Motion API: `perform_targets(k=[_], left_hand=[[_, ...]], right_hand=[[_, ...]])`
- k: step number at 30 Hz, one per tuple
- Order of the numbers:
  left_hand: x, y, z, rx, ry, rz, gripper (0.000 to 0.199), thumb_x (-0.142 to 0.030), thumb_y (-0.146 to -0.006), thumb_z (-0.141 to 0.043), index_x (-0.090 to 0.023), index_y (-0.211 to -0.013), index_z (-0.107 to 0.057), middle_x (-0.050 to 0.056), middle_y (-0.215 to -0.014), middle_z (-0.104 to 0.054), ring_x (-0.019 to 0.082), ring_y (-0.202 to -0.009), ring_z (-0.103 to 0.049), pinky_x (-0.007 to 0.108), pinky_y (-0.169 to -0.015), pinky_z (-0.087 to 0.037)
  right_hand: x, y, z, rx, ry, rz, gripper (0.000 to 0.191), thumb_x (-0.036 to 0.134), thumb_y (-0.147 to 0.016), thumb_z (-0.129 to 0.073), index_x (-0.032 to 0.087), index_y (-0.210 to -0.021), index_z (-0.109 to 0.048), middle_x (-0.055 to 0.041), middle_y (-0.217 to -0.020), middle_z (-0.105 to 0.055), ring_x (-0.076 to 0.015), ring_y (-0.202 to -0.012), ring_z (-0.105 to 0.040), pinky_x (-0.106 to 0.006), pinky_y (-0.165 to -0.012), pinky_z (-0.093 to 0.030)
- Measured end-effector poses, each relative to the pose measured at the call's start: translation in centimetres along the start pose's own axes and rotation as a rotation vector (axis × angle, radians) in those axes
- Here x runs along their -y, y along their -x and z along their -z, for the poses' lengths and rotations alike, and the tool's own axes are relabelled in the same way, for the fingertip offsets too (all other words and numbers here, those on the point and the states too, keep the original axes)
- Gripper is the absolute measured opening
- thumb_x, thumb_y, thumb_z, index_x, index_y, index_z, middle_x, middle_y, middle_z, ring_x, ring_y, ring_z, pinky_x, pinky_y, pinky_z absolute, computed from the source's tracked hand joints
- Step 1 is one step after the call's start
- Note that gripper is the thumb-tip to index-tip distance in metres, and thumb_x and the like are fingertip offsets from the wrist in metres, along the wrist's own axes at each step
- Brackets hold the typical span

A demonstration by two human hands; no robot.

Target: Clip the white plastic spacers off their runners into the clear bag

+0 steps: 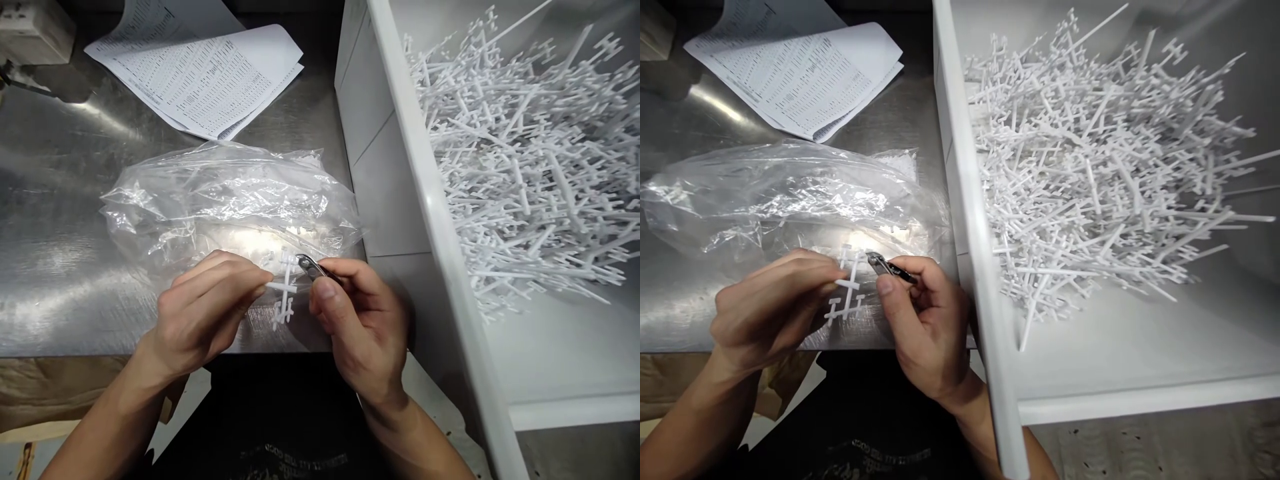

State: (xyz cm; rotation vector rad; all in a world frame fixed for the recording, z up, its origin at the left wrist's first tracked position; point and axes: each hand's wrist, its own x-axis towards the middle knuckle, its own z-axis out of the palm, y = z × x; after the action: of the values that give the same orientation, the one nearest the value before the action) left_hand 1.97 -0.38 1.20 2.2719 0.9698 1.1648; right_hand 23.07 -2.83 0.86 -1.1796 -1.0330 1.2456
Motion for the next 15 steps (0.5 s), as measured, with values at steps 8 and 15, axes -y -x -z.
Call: perform_targets(k=[8, 15], left_hand=[[0.2, 0.21, -0.01, 0.004, -0.009, -0.009, 0.035, 0.002, -0.099, -0.073, -0.016, -0.128, -0.074, 0.006, -0.097, -0.077, 0.019, -0.088, -0.076, 0.034, -0.078, -0.065], [0.24, 0.62, -0.05, -0.011, -0.029, -0.018, 0.038, 0.001, -0.099, -0.072, -0.018, -0.133, -0.075, 0.007, -0.101, -0.078, 0.02, -0.091, -0.075, 0.036, -0.077, -0.065]], right_hand=[[0.01, 0.0, -0.08, 0.019, 0.003, -0.021, 0.01, 0.035, -0.108, -0.077, 0.026, -0.109, -0.077, 0.0068, -0.07, -0.063, -0.0095, -0.055, -0.05, -0.025, -0.055, -0.048], [0.08, -0.26, -0.28, 0.025, -0.045, -0.031, 0.014, 0.038, -0.109, -0.076, 0.024, -0.106, -0.076, 0.0062, -0.067, -0.066, -0.0079, -0.048, -0.046, -0.022, -0.047, -0.042]])
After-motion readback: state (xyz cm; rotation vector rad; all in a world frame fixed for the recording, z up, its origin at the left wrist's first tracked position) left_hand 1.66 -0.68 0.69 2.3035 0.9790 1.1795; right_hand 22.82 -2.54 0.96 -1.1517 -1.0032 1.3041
